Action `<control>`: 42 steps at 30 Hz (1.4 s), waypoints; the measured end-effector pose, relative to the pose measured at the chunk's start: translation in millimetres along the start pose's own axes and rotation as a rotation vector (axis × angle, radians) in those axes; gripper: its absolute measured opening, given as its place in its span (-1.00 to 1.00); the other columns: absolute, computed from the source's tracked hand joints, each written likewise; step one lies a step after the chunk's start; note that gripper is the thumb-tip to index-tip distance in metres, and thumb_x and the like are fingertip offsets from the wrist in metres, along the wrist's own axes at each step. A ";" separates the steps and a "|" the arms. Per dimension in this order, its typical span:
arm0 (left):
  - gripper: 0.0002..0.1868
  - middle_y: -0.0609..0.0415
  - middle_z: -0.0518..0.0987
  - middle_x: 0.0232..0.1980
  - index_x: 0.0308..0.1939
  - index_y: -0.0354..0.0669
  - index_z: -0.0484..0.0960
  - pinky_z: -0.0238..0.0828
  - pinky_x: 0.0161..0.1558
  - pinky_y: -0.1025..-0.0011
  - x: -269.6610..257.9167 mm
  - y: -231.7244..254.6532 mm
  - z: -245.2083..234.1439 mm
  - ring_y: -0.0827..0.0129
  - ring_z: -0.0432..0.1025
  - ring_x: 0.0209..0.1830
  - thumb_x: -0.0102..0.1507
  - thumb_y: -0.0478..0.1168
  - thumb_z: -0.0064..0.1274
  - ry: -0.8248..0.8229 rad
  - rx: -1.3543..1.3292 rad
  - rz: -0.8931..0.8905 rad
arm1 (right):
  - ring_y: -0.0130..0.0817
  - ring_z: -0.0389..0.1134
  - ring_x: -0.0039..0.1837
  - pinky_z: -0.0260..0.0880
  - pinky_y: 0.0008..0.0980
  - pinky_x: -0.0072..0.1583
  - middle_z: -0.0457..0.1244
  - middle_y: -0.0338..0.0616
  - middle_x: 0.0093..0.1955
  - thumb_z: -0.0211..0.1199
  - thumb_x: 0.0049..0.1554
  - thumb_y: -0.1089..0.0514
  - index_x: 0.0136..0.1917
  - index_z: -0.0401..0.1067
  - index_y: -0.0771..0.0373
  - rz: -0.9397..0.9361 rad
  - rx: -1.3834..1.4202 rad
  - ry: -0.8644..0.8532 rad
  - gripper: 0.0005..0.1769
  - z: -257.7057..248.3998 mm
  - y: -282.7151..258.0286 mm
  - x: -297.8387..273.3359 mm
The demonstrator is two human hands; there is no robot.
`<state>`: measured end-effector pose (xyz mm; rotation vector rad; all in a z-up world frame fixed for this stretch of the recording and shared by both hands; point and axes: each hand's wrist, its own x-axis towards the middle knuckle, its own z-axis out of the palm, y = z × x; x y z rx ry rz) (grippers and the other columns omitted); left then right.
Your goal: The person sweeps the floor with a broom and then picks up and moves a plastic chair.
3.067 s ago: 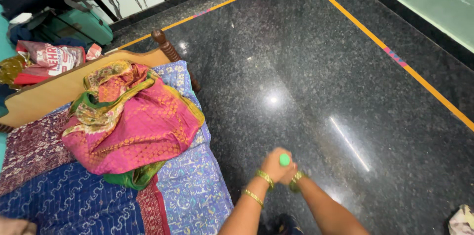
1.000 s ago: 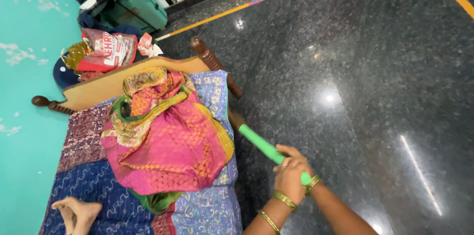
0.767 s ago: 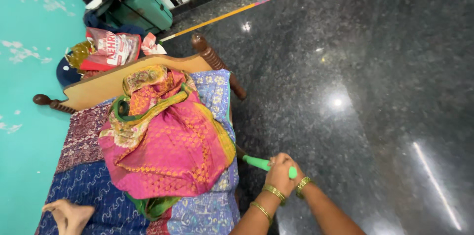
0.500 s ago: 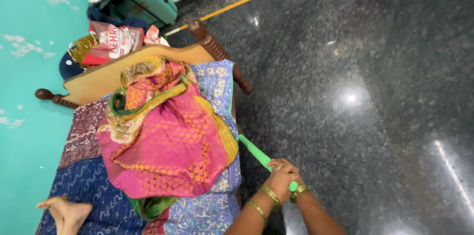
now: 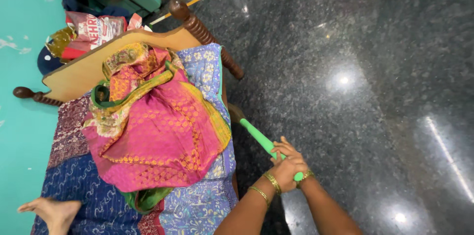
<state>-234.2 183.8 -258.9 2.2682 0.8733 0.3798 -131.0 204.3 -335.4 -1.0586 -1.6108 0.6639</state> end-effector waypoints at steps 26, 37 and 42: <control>-0.79 -0.05 0.60 -0.02 -0.38 -0.18 0.59 0.50 0.14 0.23 32.7 114.9 -87.8 0.04 0.54 0.17 0.02 -0.54 0.16 0.612 -0.301 0.156 | -0.13 0.39 0.17 0.28 -0.05 0.45 0.32 -0.02 0.00 0.28 -0.01 0.24 -0.14 0.45 0.26 -0.158 -0.115 0.052 -0.86 -101.5 -43.4 63.0; -0.76 -0.17 0.59 0.31 -0.39 -0.17 0.57 0.48 0.15 0.34 107.4 146.4 4.8 0.10 0.54 0.21 0.02 -0.59 0.14 0.399 -0.929 -0.104 | 0.08 0.35 0.35 0.38 -0.07 0.23 0.35 -0.05 0.04 0.25 0.03 0.17 -0.10 0.46 0.17 0.245 -0.865 0.593 -0.87 -200.0 -104.5 18.8; -0.78 -0.16 0.73 0.17 -0.42 -0.19 0.58 0.54 0.19 0.31 69.8 172.6 -30.5 0.11 0.63 0.20 0.06 -0.60 0.08 0.628 -0.697 -0.057 | -0.04 0.35 0.35 0.25 0.02 0.37 0.36 -0.15 -0.03 0.20 0.02 0.23 -0.11 0.47 0.14 0.098 -0.804 0.599 -0.88 -179.5 -151.5 38.5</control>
